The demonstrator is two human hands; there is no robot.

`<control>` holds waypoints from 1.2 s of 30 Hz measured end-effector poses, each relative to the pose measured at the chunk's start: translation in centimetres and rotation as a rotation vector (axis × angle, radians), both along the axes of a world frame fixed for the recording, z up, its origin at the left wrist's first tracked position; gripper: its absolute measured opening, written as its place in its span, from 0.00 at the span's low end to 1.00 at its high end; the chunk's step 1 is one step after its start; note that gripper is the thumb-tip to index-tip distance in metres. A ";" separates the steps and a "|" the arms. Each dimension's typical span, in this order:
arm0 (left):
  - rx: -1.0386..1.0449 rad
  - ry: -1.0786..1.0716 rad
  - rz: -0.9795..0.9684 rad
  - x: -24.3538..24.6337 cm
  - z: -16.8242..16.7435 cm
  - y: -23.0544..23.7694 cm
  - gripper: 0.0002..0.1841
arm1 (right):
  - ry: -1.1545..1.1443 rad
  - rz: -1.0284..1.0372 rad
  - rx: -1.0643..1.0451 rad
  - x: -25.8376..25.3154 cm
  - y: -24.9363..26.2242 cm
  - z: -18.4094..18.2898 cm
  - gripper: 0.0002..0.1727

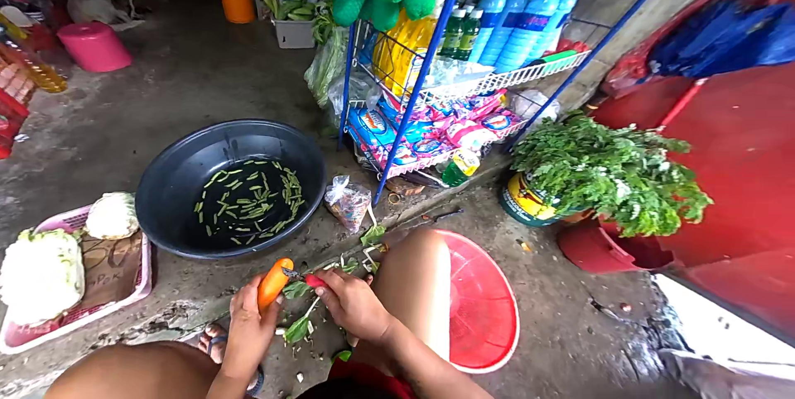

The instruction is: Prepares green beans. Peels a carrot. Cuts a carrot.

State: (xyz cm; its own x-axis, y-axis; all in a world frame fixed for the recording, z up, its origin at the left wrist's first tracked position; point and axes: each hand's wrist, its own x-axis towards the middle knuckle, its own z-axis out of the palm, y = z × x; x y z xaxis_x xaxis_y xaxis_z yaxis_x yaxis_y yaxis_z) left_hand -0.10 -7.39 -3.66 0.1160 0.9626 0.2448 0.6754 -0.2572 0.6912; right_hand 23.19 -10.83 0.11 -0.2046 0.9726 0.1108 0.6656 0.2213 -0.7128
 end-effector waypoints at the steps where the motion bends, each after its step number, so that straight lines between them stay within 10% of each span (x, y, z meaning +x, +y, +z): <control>1: -0.008 0.010 -0.007 0.0 0.0 0.0 0.32 | 0.008 0.001 -0.015 0.1 0.0 0.0 0.25; 29: -0.823 0.392 -0.134 0.0 2.2 2.0 0.33 | 0.547 -0.421 -0.778 -2.3 1.6 -4.6 0.24; 36: -0.856 0.348 -0.138 -0.9 2.5 2.7 0.32 | 0.368 -0.281 -0.481 -2.2 2.1 -5.9 0.24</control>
